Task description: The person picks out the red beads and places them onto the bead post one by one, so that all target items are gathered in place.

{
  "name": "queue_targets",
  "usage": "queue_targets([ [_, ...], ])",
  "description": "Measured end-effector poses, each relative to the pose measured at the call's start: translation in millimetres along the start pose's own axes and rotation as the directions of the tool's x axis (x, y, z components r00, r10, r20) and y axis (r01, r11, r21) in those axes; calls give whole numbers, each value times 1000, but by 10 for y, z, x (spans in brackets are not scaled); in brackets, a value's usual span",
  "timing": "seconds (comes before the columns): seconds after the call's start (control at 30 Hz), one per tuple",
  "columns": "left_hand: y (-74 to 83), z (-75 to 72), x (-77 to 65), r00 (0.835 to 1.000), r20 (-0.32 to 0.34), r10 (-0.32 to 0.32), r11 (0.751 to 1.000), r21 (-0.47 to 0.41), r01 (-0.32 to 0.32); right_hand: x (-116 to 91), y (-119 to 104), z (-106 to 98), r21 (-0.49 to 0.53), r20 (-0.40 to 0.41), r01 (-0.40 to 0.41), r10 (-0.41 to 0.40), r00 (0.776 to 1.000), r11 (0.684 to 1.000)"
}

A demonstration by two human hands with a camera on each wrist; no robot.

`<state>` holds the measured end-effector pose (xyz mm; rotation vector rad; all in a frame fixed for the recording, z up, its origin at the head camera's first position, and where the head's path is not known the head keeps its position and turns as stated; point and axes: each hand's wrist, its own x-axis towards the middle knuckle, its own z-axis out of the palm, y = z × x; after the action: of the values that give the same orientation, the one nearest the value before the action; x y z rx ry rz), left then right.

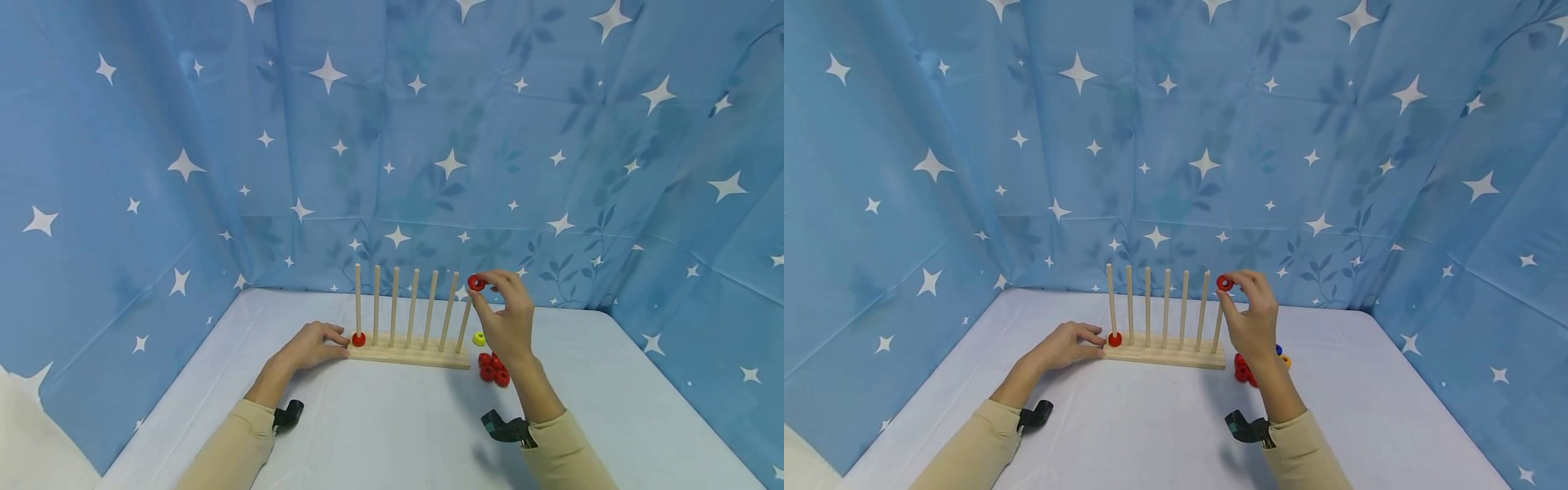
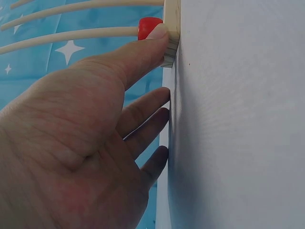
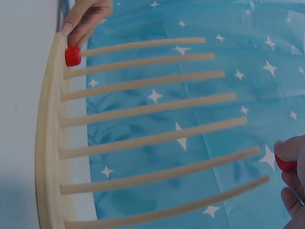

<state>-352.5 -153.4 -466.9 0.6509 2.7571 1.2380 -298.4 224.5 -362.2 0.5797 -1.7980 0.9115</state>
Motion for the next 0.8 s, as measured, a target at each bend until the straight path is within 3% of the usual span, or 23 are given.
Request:
queue_targets([
  [0.37, 16, -5, -9, 1000, 2, -9, 1000, -7, 9, -55, -94, 209, 49, 47, 45, -47, 998, 998],
  [0.8, 14, 1, -6, 1000, -2, -16, 1000, -11, 16, -28, -207, 326, 105, 66, 36, -43, 997, 994],
])
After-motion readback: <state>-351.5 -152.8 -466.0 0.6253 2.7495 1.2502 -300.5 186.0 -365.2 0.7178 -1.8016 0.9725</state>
